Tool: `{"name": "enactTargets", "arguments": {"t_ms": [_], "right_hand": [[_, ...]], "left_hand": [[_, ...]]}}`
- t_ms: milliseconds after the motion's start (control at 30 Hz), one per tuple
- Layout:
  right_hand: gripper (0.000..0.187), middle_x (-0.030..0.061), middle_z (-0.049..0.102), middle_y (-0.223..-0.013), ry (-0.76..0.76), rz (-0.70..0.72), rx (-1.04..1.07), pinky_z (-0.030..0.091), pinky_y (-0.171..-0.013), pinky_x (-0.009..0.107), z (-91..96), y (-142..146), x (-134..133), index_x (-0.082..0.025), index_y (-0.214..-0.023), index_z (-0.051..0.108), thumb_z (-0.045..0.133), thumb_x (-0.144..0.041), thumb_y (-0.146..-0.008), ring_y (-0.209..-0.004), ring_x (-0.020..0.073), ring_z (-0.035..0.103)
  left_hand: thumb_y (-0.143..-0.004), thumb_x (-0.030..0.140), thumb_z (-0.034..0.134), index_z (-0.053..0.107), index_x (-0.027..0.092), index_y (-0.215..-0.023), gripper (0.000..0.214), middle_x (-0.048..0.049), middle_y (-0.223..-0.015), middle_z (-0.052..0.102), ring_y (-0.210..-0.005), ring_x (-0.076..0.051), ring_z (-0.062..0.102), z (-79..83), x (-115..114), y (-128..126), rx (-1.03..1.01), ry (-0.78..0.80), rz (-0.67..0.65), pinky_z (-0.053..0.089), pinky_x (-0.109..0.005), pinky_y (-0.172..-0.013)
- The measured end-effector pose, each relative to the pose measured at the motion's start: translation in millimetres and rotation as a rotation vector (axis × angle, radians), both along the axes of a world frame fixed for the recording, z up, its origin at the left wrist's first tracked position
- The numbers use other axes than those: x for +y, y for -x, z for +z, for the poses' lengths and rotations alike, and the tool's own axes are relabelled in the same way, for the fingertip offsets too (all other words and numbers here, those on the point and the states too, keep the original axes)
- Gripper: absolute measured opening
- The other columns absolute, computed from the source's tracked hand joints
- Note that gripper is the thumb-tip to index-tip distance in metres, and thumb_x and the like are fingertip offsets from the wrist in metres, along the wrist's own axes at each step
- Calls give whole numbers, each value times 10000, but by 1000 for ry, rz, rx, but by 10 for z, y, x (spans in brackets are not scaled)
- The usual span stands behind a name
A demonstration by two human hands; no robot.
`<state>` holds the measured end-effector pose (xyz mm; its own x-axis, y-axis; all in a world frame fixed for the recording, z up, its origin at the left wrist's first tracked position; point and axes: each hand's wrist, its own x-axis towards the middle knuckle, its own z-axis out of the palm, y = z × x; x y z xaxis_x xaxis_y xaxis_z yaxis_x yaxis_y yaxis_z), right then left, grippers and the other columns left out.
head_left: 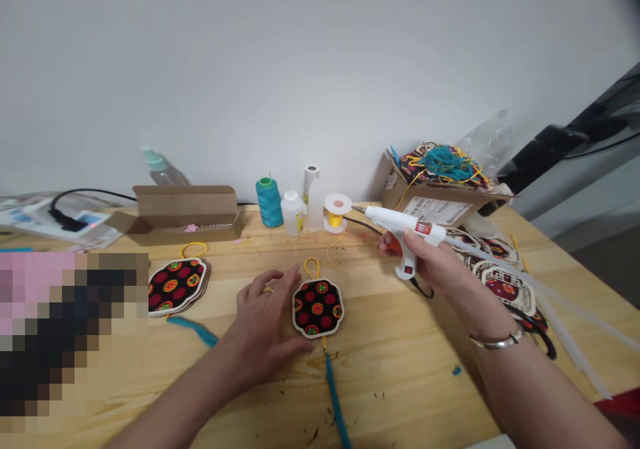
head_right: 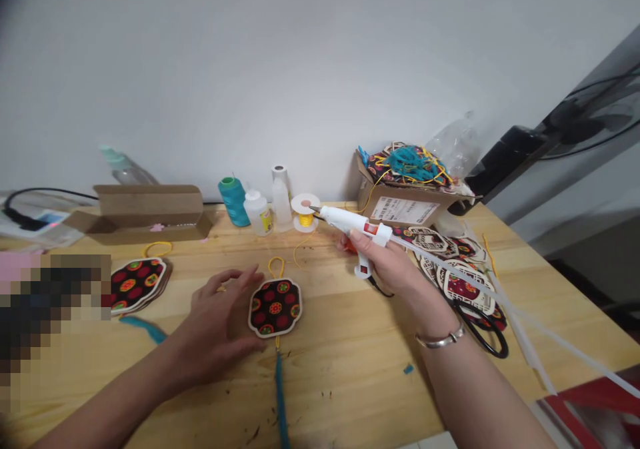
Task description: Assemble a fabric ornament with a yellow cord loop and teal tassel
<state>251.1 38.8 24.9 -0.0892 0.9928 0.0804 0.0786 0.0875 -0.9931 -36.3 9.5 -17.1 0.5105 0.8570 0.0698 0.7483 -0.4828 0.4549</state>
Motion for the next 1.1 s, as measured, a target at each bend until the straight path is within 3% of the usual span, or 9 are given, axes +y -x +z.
{"name": "enactTargets", "arguments": {"t_ms": [100,200,333,467,600,700,833,967,1100], "right_hand": [[360,37,624,-771,24,-7,-286,435,-560,269,56,-57,-10,-176,-871,616,524,-509,-769,-691,166,557],[317,18,607,-780,-27,97,-594,405,-536,262,143,-73,-28,-201,-905,600,553,-477,-756,-644,153,529],[300,36,571,-844,-153,292,-941,410,-635,299,210,-100,-22,-189,-876,549,590,-448,-729,-717,174,520],[194,84,548,-925,-150,356,-1140,413,-708,334,168,-160,-10,-172,-923,505,496,-326,-807,-813,203,518],[223,125,532,-985,-206,387,-1198,404,-791,362,110,-193,-1,-152,-995,493,476,-269,-806,-897,222,500],[218,118,537,-934,-243,388,-1187,421,-755,337,68,-198,31,-146,-960,501,504,-275,-784,-848,210,501],[208,117,548,-945,-258,343,-1196,428,-769,331,-10,-203,103,-144,-963,533,512,-209,-767,-863,206,506],[352,118,546,-1029,-331,237,-1226,402,-867,341,-114,-216,146,-140,-1043,540,468,-55,-710,-997,215,489],[348,117,551,-1088,-414,234,-1218,410,-879,355,-162,-271,156,-152,-1098,530,461,-105,-761,-1022,218,497]], "left_hand": [[-673,406,649,156,241,-1357,860,-67,-1277,501,-1216,-311,269,9,0,-8,2,9,-6,217,-475,-958],[-668,384,653,166,238,-1353,853,-69,-1280,495,-1211,-316,276,23,-8,-20,0,13,-5,213,-482,-957],[-676,377,646,170,232,-1348,836,-77,-1284,493,-1211,-319,278,30,-9,-23,-7,12,-15,214,-490,-955],[-684,381,641,148,242,-1356,844,-80,-1294,488,-1209,-324,283,17,-2,-19,-10,4,-21,219,-497,-945],[-699,400,628,120,247,-1362,848,-76,-1288,498,-1213,-324,273,20,-13,-18,-1,-5,-20,216,-498,-945],[-700,397,629,122,246,-1361,846,-72,-1292,492,-1215,-320,271,26,-21,-18,9,-6,-15,213,-490,-951],[-704,400,626,114,246,-1363,849,-67,-1301,479,-1215,-311,270,20,-14,-18,15,-2,-13,212,-484,-955],[-677,440,641,110,260,-1368,890,-62,-1293,484,-1205,-318,288,12,-1,-20,14,-7,-14,215,-491,-948],[-673,449,640,129,260,-1366,882,-64,-1281,495,-1201,-316,300,25,-3,-32,10,-19,0,215,-495,-950]]}}
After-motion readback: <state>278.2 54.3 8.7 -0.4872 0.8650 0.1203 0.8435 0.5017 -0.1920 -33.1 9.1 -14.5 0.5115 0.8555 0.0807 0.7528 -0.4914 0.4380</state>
